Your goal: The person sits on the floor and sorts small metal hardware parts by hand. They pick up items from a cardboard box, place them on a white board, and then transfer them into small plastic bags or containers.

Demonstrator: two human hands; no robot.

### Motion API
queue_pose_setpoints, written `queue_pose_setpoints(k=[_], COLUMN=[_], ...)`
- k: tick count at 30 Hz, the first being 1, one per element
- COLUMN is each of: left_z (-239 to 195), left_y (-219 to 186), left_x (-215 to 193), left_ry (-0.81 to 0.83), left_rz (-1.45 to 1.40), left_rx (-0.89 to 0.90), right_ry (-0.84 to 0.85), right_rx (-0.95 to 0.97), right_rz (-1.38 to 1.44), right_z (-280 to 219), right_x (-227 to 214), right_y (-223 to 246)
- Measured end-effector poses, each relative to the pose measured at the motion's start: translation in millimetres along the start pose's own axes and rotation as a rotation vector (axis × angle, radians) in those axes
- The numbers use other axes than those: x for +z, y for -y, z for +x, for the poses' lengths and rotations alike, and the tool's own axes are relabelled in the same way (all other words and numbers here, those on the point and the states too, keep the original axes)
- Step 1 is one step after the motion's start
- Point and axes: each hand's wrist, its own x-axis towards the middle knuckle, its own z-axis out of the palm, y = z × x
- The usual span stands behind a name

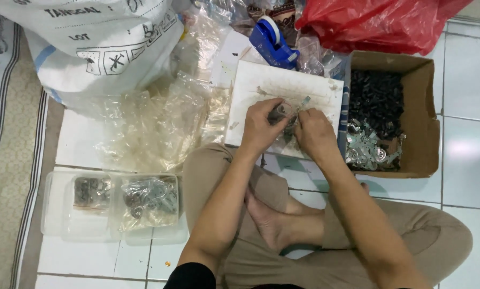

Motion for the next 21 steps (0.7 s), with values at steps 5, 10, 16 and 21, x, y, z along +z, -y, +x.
queue_pose_setpoints(k=[5, 10, 16, 21], left_z=[-0.2, 0.3, 0.8, 1.0], left_y=[0.5, 4.3, -11.4, -1.6], left_x=[2.6, 3.4, -3.1, -1.5], left_ry=[-0.024, -0.030, -0.003, -0.092], left_rz=[-0.008, 0.003, 0.001, -0.067], left_rx=[0.056, 0.070, 0.069, 0.001], right_ry=[-0.157, -0.367, -0.317, -0.188], right_rx=[0.017, 0.079, -0.073, 0.095], right_rz=[0.168, 0.551, 0.625, 0.475], right_z=[9.3, 11.4, 17.1, -10.5], right_x=[-12.4, -54.5, -62.7, -69.7], right_y=[-7.5, 13.0, 29.1, 8.6])
